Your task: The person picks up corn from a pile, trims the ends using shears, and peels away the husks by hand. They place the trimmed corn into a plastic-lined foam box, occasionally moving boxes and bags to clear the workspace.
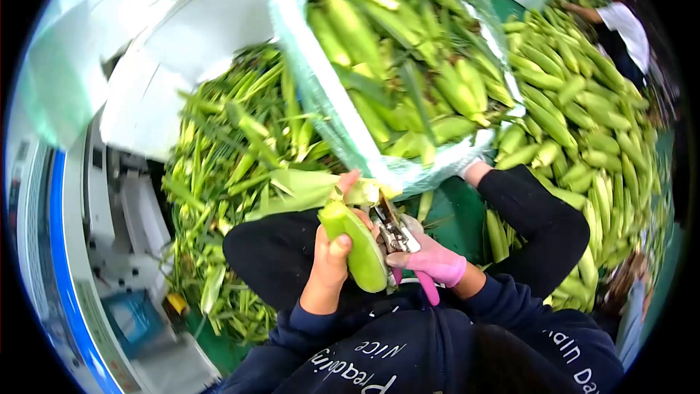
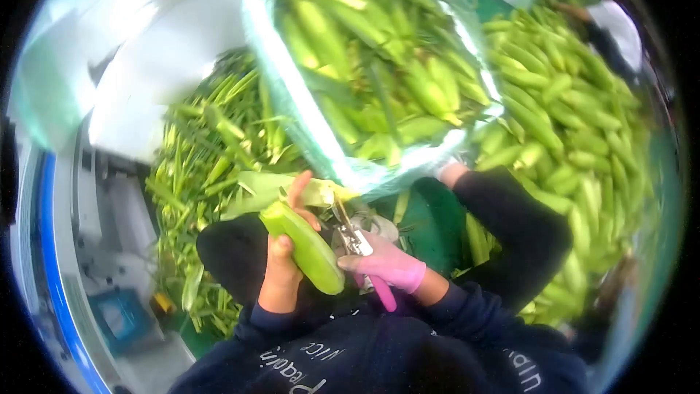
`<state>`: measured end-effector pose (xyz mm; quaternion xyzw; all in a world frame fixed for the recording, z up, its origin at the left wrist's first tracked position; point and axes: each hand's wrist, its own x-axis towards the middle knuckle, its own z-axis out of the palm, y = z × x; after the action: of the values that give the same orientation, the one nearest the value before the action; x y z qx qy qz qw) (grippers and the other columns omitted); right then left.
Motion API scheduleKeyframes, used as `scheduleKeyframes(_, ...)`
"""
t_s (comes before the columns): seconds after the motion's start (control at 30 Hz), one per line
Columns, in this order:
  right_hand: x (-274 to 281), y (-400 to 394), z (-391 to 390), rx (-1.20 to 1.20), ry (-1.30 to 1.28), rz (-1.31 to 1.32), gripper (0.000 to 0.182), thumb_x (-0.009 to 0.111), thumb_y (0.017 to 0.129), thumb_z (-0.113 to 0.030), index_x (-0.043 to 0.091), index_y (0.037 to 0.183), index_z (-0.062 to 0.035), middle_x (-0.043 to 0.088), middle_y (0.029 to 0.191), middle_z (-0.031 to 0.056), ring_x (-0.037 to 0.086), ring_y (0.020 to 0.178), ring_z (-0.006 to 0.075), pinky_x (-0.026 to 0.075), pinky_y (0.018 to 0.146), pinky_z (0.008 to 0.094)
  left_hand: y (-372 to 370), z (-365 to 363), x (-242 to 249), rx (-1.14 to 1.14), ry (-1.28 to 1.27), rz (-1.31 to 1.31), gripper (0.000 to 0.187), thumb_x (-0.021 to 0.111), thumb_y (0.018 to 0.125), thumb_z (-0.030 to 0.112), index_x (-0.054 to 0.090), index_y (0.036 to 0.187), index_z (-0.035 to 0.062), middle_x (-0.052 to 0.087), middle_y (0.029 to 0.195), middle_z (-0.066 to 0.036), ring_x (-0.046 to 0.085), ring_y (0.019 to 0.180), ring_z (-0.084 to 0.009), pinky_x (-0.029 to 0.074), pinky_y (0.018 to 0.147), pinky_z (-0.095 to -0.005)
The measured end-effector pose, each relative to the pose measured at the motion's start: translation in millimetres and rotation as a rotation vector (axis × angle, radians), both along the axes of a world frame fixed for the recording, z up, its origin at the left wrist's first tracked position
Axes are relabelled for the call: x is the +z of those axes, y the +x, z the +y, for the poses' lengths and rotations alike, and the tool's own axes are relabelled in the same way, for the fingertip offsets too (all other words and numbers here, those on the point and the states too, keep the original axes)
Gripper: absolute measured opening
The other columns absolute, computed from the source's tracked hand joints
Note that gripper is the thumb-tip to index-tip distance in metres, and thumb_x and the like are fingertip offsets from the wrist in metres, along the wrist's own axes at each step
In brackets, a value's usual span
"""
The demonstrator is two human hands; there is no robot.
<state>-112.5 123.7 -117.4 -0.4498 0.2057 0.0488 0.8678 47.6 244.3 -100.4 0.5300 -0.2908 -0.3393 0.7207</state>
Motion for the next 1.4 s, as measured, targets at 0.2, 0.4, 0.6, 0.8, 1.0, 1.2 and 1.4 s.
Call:
scheduleKeyframes(0.2,5,-32,-22,0.172,-0.149,-0.197,0.036,0.068,0.089,-0.018,0.049,0.114,-0.0033,0.06,0.094,0.0032,0.058,0.083,0.011,0.049,0.072,0.0273,32,-3,-16,-0.138,0.347,-0.663,0.054,0.064,0.088,0.051,0.068,0.1,-0.0006,0.049,0.148,-0.02,0.043,0.139,-0.0323,0.028,0.116,-0.0491)
scheduleKeyframes(0.4,-33,-70,-23,0.262,0.234,-0.29,0.075,0.075,0.088,-0.023,0.036,0.147,0.0009,0.052,0.136,0.0093,0.045,0.13,0.0177,0.035,0.11,0.0328,116,34,32,0.412,0.612,-0.183,0.035,0.06,0.095,0.04,0.063,0.104,0.0065,0.063,0.094,-0.007,0.06,0.08,-0.0164,0.052,0.07,-0.0336)
scheduleKeyframes(0.6,-52,-123,9,0.221,0.245,-0.352,0.068,0.075,0.087,-0.02,0.04,0.141,-0.0003,0.048,0.133,0.0081,0.04,0.129,0.0167,0.034,0.109,0.0322,142,15,70,0.265,0.415,0.044,0.058,0.043,0.102,0.049,0.055,0.133,0.0014,0.064,0.124,-0.016,0.064,0.112,-0.0282,0.055,0.093,-0.0423)
scheduleKeyframes(0.8,-89,-128,-17,-0.345,0.455,-0.083,0.023,0.062,0.089,-0.013,0.062,0.103,0.0056,0.065,0.097,0.0131,0.067,0.064,0.0187,0.046,0.029,0.0254,18,-79,14,0.068,0.371,0.329,0.088,0.055,0.081,0.072,0.051,0.137,0.0039,0.068,0.103,-0.016,0.065,0.088,-0.0288,0.054,0.078,-0.0403)
scheduleKeyframes(1.0,-2,-132,-59,-0.889,0.044,-0.126,0.045,0.068,0.088,-0.005,0.054,0.131,-0.0004,0.067,0.104,0.0075,0.067,0.083,0.0163,0.056,0.071,0.0291,-140,-200,-13,-0.399,0.458,0.371,0.065,0.049,0.1,0.055,0.051,0.136,0.0017,0.064,0.109,-0.013,0.063,0.094,-0.0238,0.053,0.082,-0.0351)
scheduleKeyframes(1.2,23,-237,-105,-1.337,0.212,-0.411,0.061,0.055,0.097,-0.042,0.046,0.134,0.0064,0.063,0.111,0.0186,0.067,0.093,0.0292,0.055,0.085,0.0489,-65,-316,-41,-0.315,0.382,-1.645,0.055,0.076,0.085,0.03,0.056,0.133,0.0123,0.055,0.126,-0.013,0.054,0.118,-0.0298,0.043,0.097,-0.0464)
scheduleKeyframes(1.4,12,-407,-126,-1.774,0.246,-0.171,0.055,0.051,0.098,-0.051,0.052,0.132,-0.0085,0.062,0.122,0.0153,0.056,0.11,0.046,0.042,0.101,0.0672,37,-348,-55,-0.38,0.051,-2.196,0.063,0.084,0.063,0.015,0.061,0.122,0.0134,0.055,0.118,-0.009,0.056,0.113,-0.0304,0.044,0.093,-0.0444)
